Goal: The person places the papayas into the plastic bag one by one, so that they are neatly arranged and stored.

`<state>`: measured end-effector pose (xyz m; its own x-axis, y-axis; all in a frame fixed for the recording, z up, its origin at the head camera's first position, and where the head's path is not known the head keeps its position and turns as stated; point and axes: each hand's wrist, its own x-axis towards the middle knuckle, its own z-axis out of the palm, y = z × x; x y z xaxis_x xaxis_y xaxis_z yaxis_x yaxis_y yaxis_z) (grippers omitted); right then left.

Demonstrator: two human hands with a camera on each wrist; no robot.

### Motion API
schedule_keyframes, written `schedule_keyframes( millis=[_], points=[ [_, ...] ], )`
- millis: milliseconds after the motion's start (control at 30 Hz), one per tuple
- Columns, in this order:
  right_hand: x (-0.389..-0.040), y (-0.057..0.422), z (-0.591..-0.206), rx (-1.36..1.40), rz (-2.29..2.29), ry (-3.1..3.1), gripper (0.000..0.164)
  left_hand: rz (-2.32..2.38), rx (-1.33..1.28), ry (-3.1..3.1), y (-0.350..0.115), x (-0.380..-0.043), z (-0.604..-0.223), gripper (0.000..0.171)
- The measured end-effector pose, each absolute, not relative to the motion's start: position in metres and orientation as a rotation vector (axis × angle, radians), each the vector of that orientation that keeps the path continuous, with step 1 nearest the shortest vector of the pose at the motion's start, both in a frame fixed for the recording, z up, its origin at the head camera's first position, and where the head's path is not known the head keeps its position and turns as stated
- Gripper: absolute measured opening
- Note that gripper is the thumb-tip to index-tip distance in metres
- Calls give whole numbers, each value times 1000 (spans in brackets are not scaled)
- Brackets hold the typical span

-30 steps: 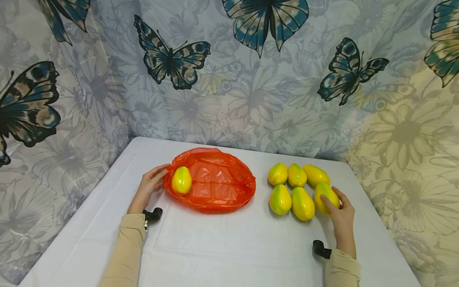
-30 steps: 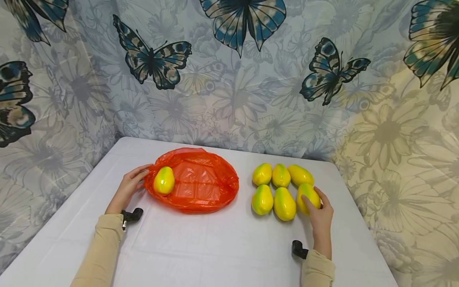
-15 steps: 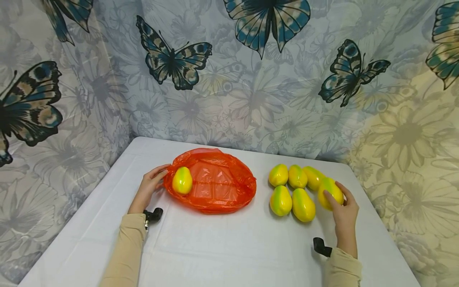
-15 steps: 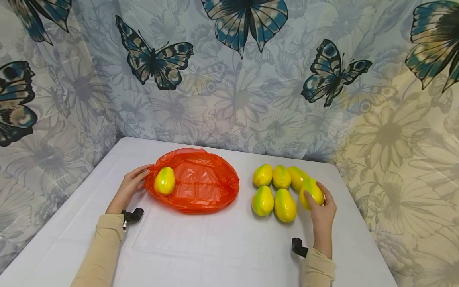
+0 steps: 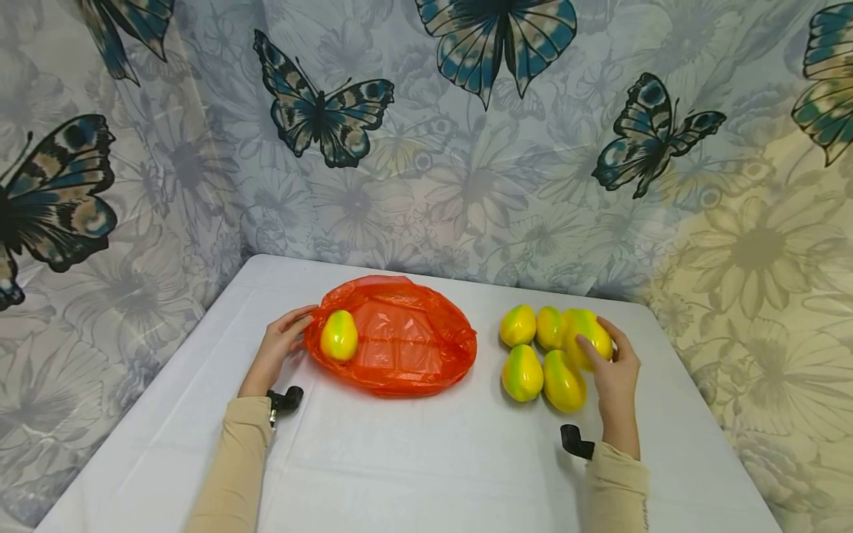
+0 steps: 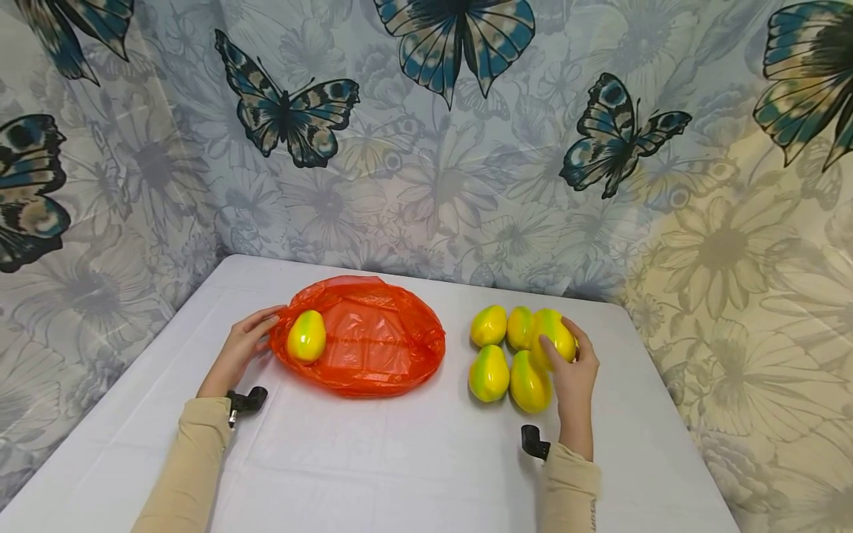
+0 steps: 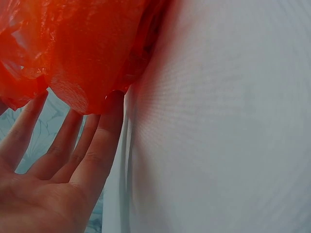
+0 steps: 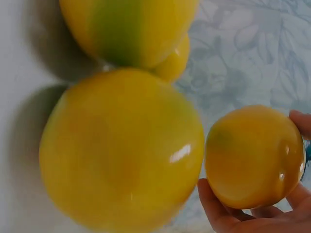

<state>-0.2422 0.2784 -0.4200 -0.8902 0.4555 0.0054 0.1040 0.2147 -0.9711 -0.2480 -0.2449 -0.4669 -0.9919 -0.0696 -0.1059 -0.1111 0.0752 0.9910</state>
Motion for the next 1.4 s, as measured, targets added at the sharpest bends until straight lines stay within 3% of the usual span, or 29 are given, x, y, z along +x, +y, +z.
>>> schedule_keyframes(
  millis=[367,800,1400],
  points=[
    [-256,245,-418,-411,1793,-2255,59,2109,-174,2296,-243,-249,-467,49],
    [-265,204,-416,-296,1850,-2314,60,2108,-179,2331,-250,-261,-492,55],
    [-273,162,-425,-139,1859,-2391,56,2125,-168,2297,-243,-247,-466,48]
  ],
)
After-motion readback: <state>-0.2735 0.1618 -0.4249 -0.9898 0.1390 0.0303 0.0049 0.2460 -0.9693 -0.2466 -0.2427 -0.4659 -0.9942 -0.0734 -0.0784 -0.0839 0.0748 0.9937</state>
